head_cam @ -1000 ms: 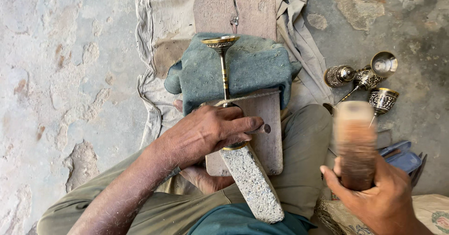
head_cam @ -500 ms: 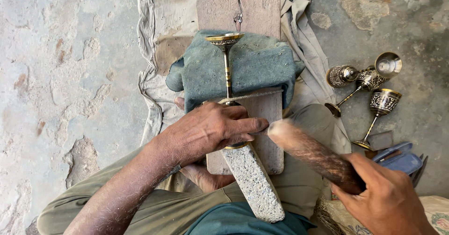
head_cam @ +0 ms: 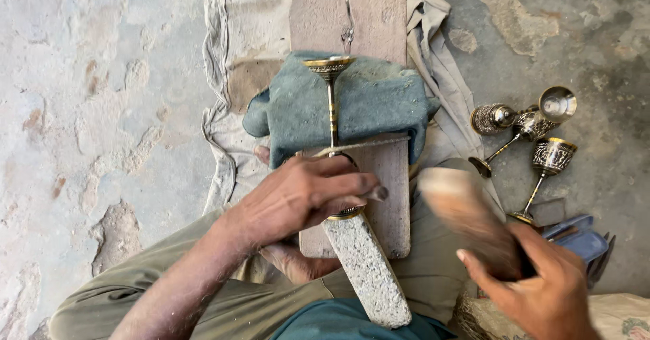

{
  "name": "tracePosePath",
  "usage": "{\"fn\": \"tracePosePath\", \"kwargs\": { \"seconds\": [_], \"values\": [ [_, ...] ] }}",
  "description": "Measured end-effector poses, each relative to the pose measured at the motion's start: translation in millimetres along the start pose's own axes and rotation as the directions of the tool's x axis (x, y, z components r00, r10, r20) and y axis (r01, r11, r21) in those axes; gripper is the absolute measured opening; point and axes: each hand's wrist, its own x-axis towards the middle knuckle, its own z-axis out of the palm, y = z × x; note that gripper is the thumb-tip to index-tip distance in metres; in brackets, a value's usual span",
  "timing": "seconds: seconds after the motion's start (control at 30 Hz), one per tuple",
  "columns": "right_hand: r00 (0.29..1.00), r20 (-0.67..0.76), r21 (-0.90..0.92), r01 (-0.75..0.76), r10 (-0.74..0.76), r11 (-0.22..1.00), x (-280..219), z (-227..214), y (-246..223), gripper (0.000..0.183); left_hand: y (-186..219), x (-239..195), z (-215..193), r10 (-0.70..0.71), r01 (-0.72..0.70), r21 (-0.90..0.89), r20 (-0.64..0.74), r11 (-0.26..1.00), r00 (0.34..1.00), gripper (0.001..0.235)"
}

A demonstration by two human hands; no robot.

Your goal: The person sits on the floor and uses a wooden mallet to strike a metal chisel against the stem of a brass goblet. The goblet is held steady on a stone block placed on a cloth. The person repeatedly hammers the chisel to create or refine decorative patterns on the metal stem.

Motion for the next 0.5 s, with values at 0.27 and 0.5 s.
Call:
{"fn": "tracePosePath", "kwargs": {
  "seconds": [0.27,0.5],
  "values": [
    [1.0,-0.007,0.574,0.01,-0.007,0.819,30,88,8,0.029,-5,-25,20,-0.106,0.076,-0.113,-0.287,0.991,0.952,0.025],
    [0.949,-0.311,0.598,0.148,0.058,0.787,22,23,13,0.028,0,-22,21,-0.129,0.104,-0.097,-0.303,0.99,0.944,0.036]
  ]
}}
